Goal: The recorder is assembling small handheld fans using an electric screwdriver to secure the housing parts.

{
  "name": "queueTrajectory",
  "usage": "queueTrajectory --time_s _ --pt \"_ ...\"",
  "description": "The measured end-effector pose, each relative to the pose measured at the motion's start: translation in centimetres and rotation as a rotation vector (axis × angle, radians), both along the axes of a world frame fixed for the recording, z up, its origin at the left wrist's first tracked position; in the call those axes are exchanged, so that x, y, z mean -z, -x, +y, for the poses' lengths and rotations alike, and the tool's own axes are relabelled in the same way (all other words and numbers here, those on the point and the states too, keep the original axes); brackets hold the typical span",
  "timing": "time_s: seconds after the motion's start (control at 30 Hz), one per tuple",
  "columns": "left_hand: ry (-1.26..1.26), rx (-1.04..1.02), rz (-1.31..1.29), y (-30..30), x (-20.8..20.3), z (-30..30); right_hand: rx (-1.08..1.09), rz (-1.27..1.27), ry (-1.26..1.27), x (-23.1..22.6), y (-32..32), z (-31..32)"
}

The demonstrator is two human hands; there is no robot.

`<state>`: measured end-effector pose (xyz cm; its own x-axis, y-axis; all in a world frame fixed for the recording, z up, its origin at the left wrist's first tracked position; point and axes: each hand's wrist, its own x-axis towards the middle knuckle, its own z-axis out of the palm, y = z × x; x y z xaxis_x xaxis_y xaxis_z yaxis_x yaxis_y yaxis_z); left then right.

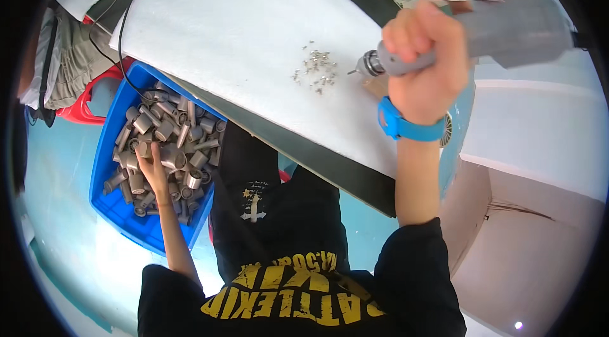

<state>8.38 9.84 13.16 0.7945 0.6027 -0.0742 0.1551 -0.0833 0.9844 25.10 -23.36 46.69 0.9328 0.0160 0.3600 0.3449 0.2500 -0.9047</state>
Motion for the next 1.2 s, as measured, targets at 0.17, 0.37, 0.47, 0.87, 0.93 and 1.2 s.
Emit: queueTrajectory --time_s 0.17,0.37,0.47,0.87,0.93,1.2 --pt "0.208 0.243 -0.041 -0.9 -12.7 -7.4 0.060 0.031 0.060 0.4 -0.1 -0.6" --pt "0.178 0.536 -0.243 -2.8 -21.8 -14.5 0.006 0.027 0.106 0.9 -0.2 0.1" --pt "0.283 0.616 -0.225 -3.7 -24.3 -16.3 -0.071 -0.021 0.043 0.2 0.1 -0.5" --pt "0.384 0.698 -0.039 -7.3 -30.1 -18.9 -0.436 -0.082 -0.136 -4.5 3.8 -1.5" --pt "0.439 0.775 0.012 -7.3 -30.4 -18.2 -0.497 -0.073 -0.179 -4.8 4.3 -1.2" --pt "0.376 0.775 -0.178 -6.9 -29.7 -17.9 -0.558 -0.083 -0.242 -4.6 4.7 -1.1"
